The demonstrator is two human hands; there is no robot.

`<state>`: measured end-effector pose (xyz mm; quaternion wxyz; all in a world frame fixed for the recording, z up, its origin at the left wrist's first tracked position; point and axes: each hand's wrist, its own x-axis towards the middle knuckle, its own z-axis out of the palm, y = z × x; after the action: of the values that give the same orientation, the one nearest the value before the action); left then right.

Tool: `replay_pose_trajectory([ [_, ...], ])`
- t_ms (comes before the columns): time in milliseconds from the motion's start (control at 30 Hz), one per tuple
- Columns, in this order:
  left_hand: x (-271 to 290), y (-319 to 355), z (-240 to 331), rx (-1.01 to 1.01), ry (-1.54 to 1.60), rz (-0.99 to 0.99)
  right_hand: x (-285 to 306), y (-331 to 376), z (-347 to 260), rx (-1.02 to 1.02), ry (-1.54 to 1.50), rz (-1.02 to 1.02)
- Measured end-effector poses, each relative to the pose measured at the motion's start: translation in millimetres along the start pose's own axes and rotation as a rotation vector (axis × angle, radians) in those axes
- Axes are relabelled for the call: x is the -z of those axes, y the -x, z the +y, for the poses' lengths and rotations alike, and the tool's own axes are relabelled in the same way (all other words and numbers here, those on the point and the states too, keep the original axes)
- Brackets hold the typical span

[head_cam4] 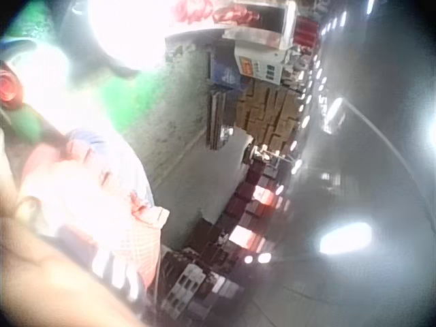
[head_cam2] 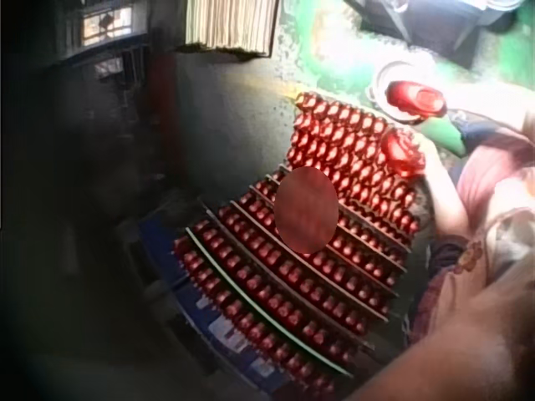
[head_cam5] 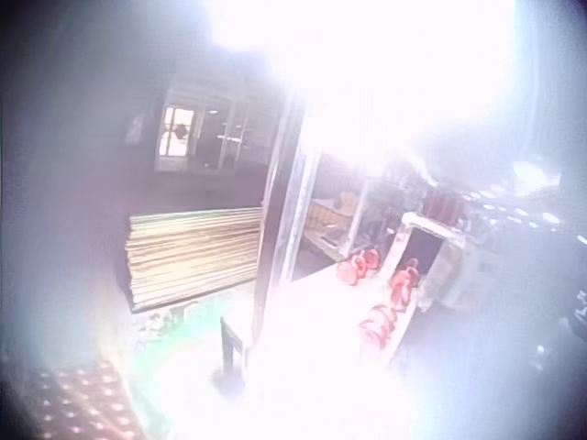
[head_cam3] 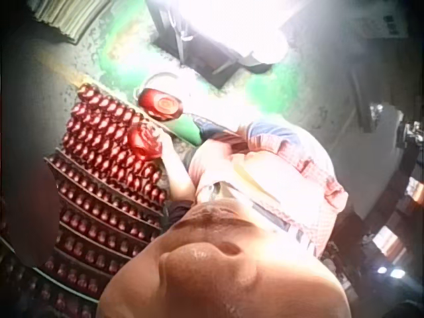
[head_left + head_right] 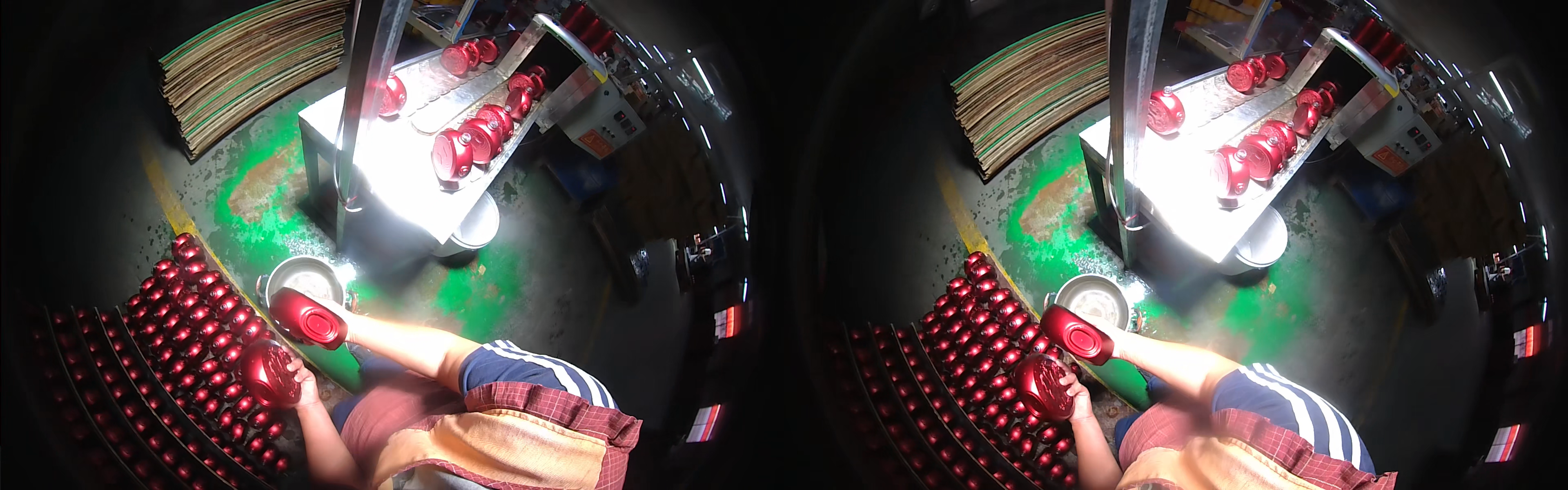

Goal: The person repeatedly picks up red decorative ornaments from a tiered rack and places them into a metal tray. The person handles the ornaments one at a time, transferring them from the rack to the tray in a repetitive cycle.

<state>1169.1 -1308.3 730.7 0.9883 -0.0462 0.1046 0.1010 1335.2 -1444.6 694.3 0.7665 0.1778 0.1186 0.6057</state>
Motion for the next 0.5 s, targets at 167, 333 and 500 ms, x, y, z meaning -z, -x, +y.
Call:
replay_pose_trajectory([
  [167,-11,-22,6,-0.001,0.173,-0.027,-22,-23,18,0.042,-0.032,0.055],
  [333,-26,-28,21,0.076,0.158,-0.023,-41,-37,26,0.151,0.058,-0.141],
  [500,-42,-20,35,0.160,0.156,0.079,-86,-7,36,0.072,-0.053,-0.155],
])
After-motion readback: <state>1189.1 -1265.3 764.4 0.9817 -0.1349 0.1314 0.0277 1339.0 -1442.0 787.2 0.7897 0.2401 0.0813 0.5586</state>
